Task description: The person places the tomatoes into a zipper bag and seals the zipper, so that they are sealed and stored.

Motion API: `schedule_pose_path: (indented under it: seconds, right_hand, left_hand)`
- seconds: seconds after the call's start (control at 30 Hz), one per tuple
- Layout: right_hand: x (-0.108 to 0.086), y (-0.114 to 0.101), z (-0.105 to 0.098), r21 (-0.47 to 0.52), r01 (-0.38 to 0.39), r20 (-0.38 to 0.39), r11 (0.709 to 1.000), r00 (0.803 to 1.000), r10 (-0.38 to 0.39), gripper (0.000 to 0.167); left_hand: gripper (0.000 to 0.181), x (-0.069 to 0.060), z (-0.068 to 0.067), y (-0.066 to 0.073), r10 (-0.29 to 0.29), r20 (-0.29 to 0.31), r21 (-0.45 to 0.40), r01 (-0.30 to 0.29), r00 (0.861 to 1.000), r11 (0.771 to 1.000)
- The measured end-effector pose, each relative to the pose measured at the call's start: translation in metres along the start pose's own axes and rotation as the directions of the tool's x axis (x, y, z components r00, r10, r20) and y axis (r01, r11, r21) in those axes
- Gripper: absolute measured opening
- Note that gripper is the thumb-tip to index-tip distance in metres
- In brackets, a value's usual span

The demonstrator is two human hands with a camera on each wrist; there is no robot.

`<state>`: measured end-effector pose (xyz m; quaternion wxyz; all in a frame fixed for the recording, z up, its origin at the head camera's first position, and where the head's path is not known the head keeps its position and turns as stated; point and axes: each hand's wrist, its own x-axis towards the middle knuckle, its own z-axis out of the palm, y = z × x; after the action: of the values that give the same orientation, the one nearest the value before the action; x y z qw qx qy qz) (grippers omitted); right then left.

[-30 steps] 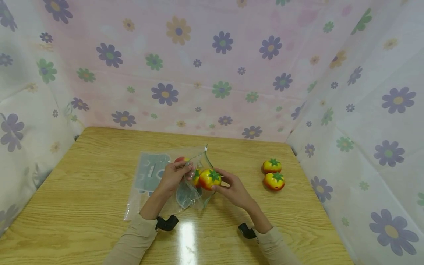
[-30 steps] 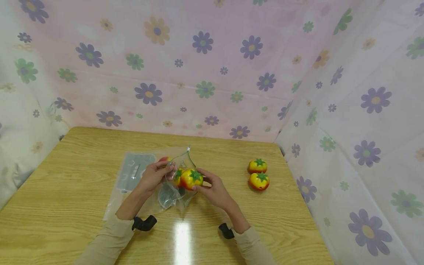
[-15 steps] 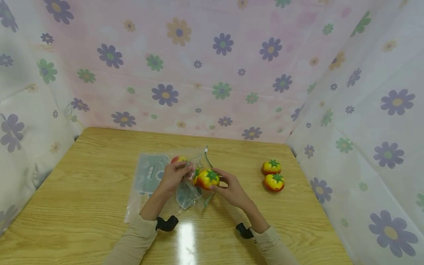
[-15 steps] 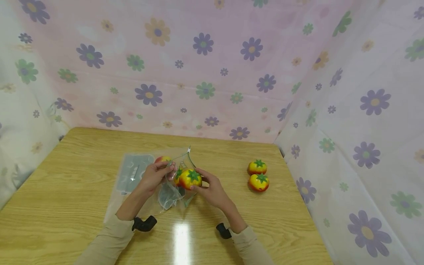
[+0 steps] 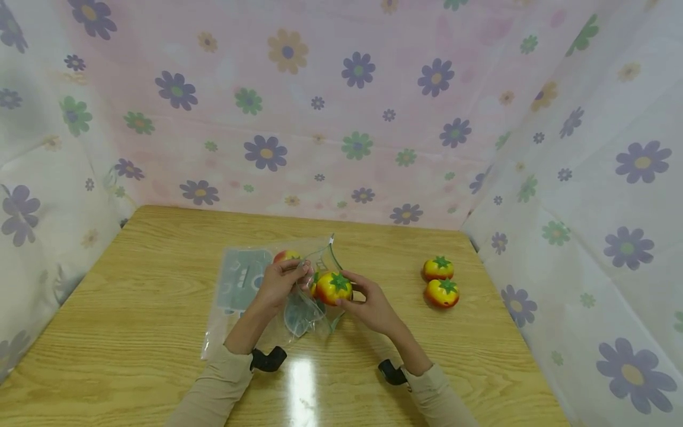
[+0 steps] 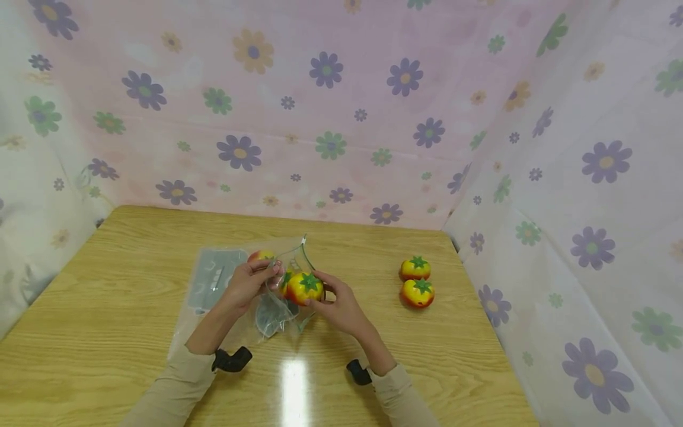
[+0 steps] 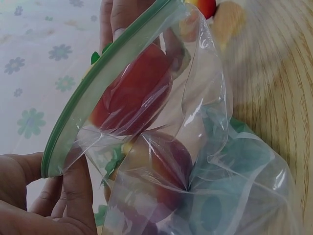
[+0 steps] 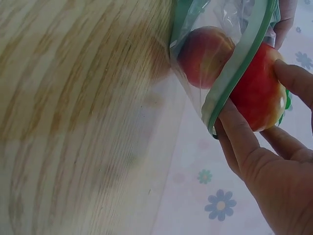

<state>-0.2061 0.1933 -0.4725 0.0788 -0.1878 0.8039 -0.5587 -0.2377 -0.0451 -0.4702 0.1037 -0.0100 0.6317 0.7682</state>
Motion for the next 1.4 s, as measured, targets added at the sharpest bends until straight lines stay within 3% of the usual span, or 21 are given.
schedule_pose_path:
  seconds: [0.3,0.57,0.9,1.4]
  right_hand:
    - [0.001,0.0,0.002,-0.101,0.052,-0.017,0.994,0.998,-0.054,0.06]
    - [0.004,0.0,0.008,-0.12,0.031,-0.04,0.992,0.999,-0.036,0.063]
    - [0.005,0.0,0.009,-0.058,-0.014,-0.031,0.998,0.999,0.012,0.063]
    - [0.006,-0.001,0.01,-0.038,-0.002,-0.02,0.999,1.0,0.002,0.062]
  left_hand:
    - [0.043,0.0,-0.001,0.001,0.019,0.023,0.023,-0.019,1.0,1.0]
    - [0.038,-0.002,0.0,0.002,0.01,0.033,0.008,-0.01,0.999,1.0]
    - [0.032,0.001,0.002,0.001,-0.001,-0.017,0.025,0.002,1.0,1.0]
    - [0.035,0.0,0.001,0.001,0.011,0.023,-0.005,-0.011,1.0,1.0]
